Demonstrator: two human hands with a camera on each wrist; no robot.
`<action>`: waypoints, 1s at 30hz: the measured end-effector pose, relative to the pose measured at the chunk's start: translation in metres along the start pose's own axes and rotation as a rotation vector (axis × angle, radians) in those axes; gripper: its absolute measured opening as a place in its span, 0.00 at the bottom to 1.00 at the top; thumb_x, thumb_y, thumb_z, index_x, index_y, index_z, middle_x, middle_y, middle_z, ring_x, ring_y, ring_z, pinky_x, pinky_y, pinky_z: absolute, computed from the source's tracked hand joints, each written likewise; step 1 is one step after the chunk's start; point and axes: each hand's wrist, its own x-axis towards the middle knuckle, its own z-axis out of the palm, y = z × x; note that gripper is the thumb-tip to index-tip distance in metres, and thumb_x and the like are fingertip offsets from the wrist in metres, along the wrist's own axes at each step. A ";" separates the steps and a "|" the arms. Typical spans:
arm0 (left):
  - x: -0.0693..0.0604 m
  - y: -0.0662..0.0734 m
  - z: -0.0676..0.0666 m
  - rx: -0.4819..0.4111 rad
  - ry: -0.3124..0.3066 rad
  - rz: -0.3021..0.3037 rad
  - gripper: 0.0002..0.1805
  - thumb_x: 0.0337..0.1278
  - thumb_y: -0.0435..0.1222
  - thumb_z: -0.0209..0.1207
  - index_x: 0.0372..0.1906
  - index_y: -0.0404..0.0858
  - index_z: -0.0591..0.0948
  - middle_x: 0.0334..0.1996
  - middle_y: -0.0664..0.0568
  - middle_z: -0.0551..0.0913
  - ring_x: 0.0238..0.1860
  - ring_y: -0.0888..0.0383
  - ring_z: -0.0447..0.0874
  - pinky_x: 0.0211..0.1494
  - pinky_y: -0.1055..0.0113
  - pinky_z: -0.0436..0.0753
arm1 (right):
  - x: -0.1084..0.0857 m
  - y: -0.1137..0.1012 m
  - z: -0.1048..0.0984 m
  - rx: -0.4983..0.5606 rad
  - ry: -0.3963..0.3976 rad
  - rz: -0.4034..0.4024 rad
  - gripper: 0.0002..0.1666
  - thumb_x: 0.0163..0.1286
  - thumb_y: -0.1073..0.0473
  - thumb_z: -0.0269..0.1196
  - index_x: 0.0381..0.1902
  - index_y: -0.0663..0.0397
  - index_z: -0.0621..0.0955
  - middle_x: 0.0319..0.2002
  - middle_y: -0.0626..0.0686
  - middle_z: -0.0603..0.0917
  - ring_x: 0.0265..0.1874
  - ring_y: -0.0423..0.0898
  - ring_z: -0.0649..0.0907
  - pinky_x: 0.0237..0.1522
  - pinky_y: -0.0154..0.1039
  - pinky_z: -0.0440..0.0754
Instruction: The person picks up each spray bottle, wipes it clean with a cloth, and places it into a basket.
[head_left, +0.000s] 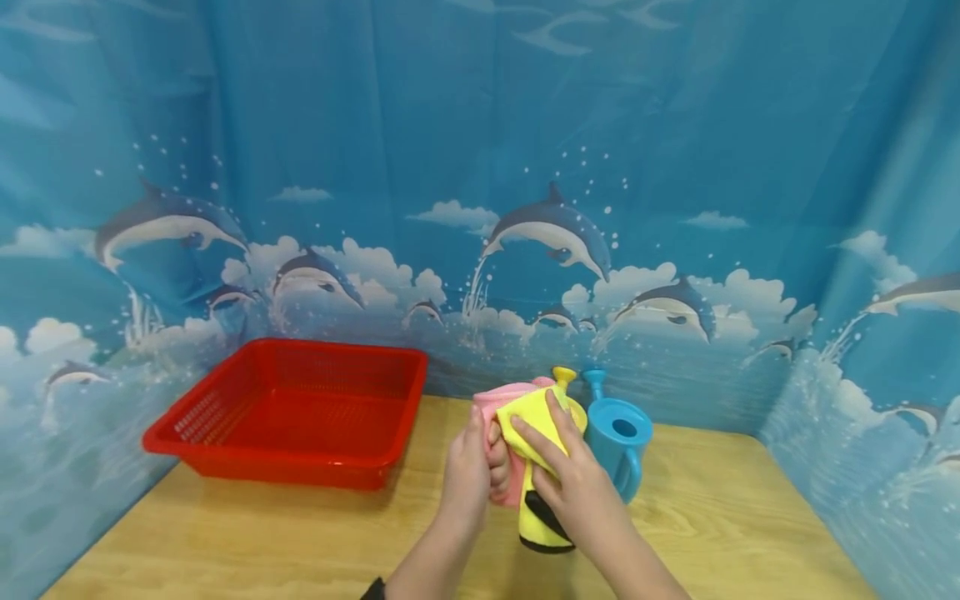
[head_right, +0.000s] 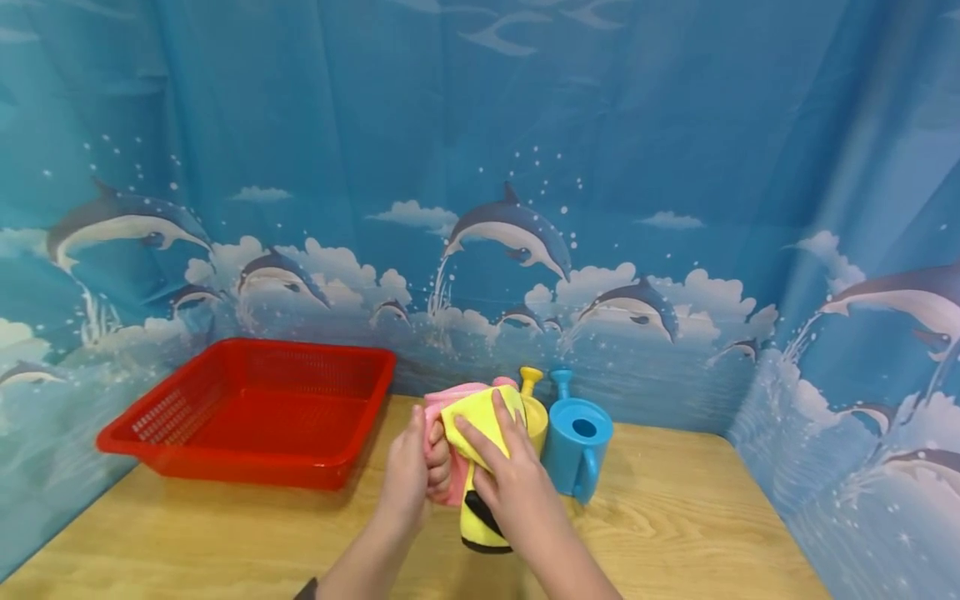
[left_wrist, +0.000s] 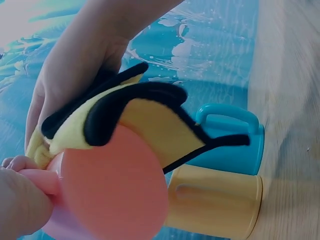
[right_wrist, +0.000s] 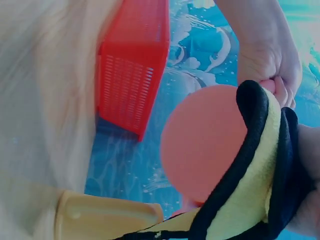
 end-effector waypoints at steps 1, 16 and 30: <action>0.000 0.000 0.000 -0.008 0.010 -0.003 0.27 0.75 0.54 0.34 0.20 0.43 0.58 0.09 0.61 0.53 0.08 0.67 0.48 0.12 0.75 0.50 | -0.002 0.000 0.001 -0.002 0.006 -0.019 0.40 0.52 0.72 0.70 0.62 0.38 0.76 0.71 0.63 0.64 0.51 0.65 0.81 0.22 0.27 0.70; 0.007 0.007 -0.008 -0.071 0.106 0.041 0.26 0.76 0.52 0.34 0.21 0.42 0.58 0.10 0.59 0.54 0.09 0.67 0.49 0.14 0.75 0.52 | -0.027 -0.004 0.007 -0.040 0.016 -0.114 0.47 0.43 0.75 0.73 0.62 0.39 0.76 0.66 0.66 0.70 0.48 0.62 0.83 0.24 0.26 0.74; 0.002 0.004 -0.004 -0.060 -0.001 0.025 0.27 0.76 0.53 0.32 0.19 0.43 0.57 0.08 0.61 0.54 0.08 0.67 0.48 0.12 0.76 0.51 | 0.001 -0.006 0.003 -0.020 0.055 0.004 0.37 0.55 0.70 0.70 0.62 0.40 0.76 0.68 0.64 0.69 0.53 0.65 0.80 0.32 0.42 0.84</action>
